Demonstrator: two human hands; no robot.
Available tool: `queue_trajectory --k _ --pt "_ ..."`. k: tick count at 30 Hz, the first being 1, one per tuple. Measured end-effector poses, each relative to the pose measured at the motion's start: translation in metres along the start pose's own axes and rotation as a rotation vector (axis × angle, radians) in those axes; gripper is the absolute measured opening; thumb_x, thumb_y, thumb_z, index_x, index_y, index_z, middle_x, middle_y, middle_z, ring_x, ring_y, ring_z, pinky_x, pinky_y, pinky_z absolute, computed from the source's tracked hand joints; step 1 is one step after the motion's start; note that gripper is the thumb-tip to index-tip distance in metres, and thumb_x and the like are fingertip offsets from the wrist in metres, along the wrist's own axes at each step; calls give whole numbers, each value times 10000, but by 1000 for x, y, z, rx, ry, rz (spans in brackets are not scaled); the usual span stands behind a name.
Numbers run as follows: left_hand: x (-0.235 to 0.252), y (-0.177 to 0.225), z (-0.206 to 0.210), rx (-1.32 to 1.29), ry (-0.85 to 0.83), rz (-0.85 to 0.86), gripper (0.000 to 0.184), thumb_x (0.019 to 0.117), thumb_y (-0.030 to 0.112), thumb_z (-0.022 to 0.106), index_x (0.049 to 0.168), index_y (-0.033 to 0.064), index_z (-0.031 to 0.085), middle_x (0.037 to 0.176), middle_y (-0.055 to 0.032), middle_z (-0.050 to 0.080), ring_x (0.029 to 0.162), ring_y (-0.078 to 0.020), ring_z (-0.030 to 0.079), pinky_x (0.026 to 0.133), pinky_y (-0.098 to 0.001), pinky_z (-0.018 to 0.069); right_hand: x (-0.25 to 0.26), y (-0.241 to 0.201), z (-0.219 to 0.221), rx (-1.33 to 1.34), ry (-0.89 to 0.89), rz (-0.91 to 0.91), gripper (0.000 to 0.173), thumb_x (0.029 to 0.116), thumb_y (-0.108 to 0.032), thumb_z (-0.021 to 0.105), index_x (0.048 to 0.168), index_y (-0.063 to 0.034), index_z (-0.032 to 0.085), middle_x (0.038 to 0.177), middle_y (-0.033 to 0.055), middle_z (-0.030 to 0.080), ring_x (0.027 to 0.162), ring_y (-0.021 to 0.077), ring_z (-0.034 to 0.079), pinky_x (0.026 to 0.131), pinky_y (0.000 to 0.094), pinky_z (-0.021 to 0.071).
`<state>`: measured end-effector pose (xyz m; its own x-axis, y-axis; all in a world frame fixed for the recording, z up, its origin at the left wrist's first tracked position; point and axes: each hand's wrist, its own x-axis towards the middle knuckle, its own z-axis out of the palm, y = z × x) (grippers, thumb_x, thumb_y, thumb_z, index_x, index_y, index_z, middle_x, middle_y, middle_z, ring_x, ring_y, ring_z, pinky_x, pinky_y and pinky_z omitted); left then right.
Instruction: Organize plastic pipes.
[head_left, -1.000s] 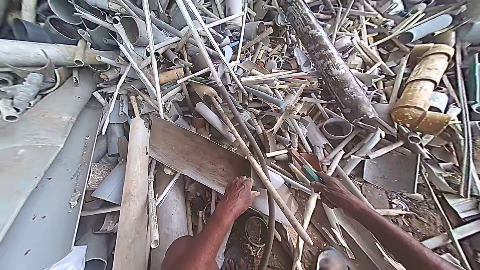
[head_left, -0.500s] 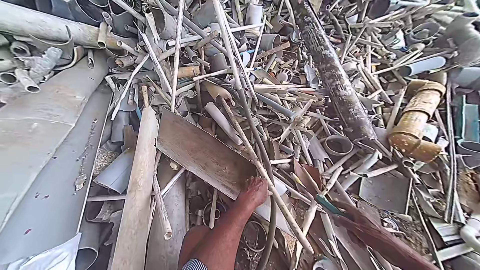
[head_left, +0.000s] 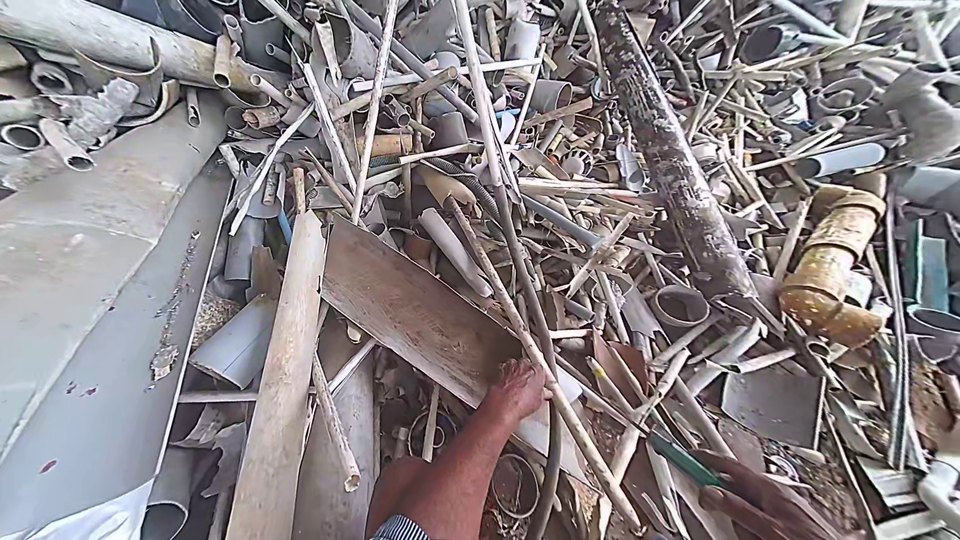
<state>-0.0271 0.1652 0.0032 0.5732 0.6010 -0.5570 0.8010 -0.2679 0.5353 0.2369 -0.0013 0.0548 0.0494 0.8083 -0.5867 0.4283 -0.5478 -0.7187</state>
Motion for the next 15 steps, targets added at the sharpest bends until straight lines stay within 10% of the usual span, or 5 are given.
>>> queue_trajectory --k 15 --pt "-21 -20 4 135 -54 -237 520 1066 354 547 1450 4 527 1435 -232 558 1355 -374 526 1145 -518 386 45 -18 -37 109 166 -134 378 1011 -113 548 1366 10 504 814 25 590 559 75 528 532 241 467"
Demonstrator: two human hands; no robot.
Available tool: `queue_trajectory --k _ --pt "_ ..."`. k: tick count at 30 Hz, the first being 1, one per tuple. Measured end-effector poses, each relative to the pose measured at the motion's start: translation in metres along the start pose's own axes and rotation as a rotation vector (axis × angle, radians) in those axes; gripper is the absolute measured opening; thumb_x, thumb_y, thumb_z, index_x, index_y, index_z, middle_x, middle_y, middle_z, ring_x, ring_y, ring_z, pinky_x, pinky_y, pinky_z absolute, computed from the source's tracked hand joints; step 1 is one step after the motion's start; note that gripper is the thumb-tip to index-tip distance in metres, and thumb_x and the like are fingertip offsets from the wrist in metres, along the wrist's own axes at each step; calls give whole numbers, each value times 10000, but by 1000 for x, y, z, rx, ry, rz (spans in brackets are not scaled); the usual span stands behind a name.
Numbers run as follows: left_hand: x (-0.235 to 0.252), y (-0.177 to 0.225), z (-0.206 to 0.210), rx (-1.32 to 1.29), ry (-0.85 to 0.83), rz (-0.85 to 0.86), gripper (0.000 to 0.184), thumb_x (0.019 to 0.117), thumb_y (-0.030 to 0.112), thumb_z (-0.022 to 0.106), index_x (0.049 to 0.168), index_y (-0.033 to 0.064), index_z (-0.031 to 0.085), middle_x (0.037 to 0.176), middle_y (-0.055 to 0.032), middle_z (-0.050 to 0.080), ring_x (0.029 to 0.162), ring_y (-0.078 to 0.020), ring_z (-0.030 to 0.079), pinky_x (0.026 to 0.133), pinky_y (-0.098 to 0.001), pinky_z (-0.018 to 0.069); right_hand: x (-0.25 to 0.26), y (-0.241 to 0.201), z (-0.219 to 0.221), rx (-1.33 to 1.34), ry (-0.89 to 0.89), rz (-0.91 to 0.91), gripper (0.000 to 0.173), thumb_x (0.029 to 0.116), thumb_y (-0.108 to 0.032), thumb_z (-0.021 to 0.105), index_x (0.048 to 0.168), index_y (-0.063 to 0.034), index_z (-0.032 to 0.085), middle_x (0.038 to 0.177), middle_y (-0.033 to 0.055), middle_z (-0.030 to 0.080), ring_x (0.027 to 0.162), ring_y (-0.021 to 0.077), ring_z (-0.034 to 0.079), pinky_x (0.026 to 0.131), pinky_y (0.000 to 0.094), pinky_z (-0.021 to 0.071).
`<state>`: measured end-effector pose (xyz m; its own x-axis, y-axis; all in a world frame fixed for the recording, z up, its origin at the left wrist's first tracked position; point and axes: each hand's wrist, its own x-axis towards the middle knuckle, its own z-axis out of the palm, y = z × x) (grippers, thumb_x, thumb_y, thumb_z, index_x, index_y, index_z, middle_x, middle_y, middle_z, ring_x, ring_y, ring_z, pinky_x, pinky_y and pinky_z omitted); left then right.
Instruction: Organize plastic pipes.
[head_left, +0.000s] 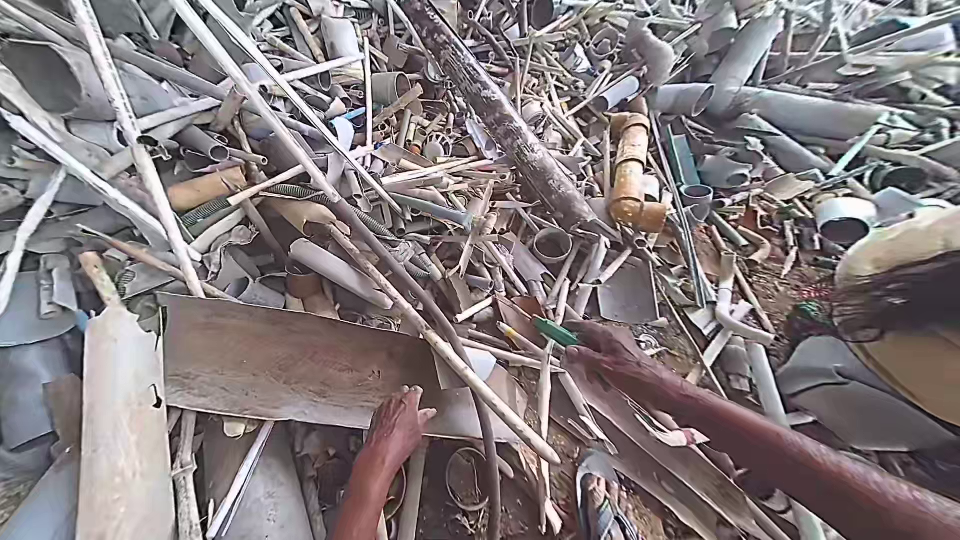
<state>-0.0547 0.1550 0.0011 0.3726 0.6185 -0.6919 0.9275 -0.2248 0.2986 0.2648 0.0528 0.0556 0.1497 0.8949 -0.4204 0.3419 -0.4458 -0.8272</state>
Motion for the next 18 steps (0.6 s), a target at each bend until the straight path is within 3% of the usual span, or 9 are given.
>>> queue_trajectory --k 6,11,18 --pt "-15 -1 11 11 -31 -2 527 1057 342 565 1447 -11 535 1417 -254 572 1328 -402 547 1136 -532 395 72 -16 -38 52 195 47 285 1082 -152 498 1307 19 533 812 55 575 517 62 481 497 210 428" --pt "-18 -6 13 4 -39 26 539 1050 345 573 1430 -37 546 1393 -281 581 1313 -429 552 1127 -549 397 143 -34 -55 -76 280 0 363 1092 -150 486 1415 14 508 941 177 617 657 200 539 628 370 477" --pt "-12 -2 11 -23 27 124 514 1036 318 594 1374 -69 588 1327 -309 616 1257 -472 586 1091 -585 427 237 -64 -60 -316 269 -80 356 1059 -143 506 1381 -2 566 1151 256 649 930 367 652 836 552 504"
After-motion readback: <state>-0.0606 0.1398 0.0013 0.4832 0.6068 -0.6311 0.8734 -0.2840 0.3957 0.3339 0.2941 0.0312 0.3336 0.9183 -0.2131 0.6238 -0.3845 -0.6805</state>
